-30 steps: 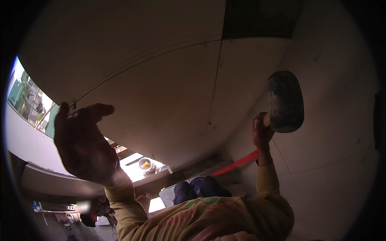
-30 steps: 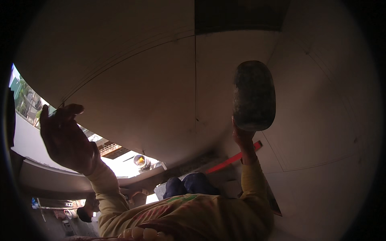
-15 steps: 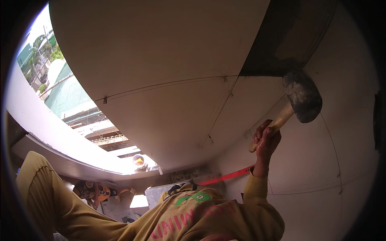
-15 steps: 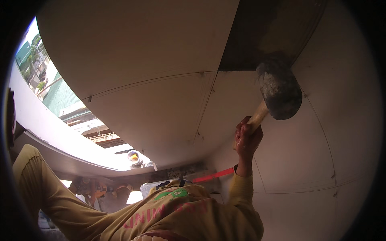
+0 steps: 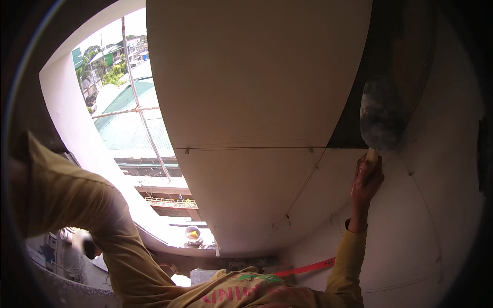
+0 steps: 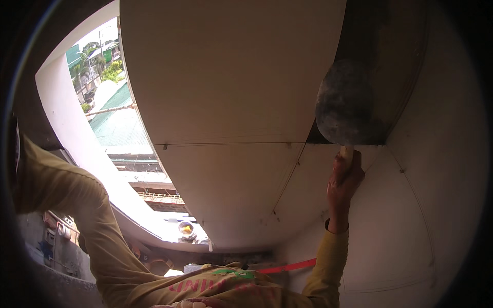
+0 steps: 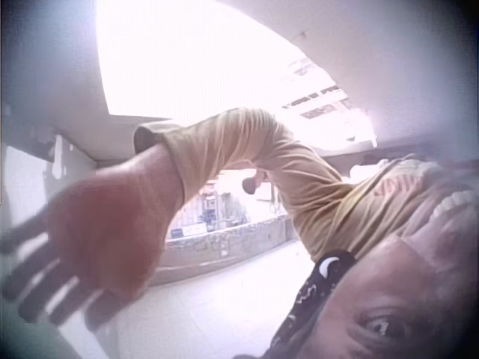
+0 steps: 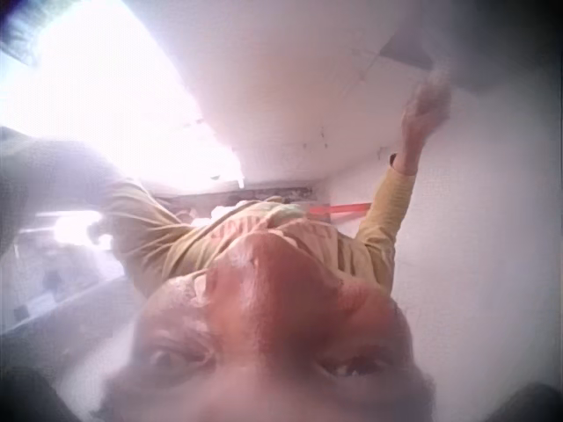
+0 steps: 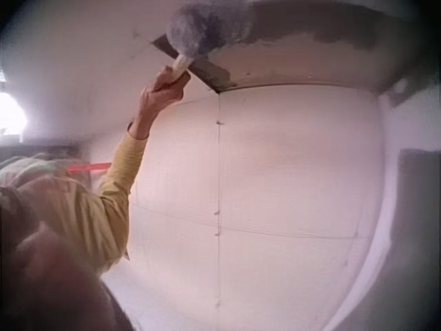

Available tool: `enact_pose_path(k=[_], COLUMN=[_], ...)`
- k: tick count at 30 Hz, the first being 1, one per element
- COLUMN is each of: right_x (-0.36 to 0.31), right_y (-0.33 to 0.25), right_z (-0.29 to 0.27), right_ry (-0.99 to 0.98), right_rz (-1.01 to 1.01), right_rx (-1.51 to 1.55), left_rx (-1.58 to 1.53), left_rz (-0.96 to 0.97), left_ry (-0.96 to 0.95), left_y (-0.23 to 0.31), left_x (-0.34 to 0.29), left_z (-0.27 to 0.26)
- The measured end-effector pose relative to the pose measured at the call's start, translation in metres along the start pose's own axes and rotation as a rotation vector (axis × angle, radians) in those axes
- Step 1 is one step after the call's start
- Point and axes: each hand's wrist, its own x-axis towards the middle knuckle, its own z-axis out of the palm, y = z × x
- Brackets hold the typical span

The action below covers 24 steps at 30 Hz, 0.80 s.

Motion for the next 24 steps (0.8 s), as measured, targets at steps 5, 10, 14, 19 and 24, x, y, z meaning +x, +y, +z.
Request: enact_pose_path(k=[5,10,14,19,24], right_x=[0.079,0.153,0.187,0.205,0.216], right_y=[-0.017,-0.072,-0.119,-0.154,-0.122], right_z=[0.024,0.075,0.112,0.128,0.140], right_ry=[-0.055,-0.013,-0.027,-0.123,-0.103], right_rz=[-0.341,-0.519,-0.454,-0.439,-0.654], right_rx=[-0.554,-0.774,-0.818,-0.874,-0.801], left_rx=[0.544,0.785,0.849,0.652,0.762], left_rz=[-0.005,-0.189,-0.260,-0.182,-0.058], left_ry=[0.008,-0.130,-0.198,-0.077,-0.349], left_y=[-0.077,-0.085,-0.091,-0.107,-0.116], left_x=[-0.025,-0.011,-0.012,-0.019,-0.016], left_z=[0.129,0.156,0.165,0.167,0.127])
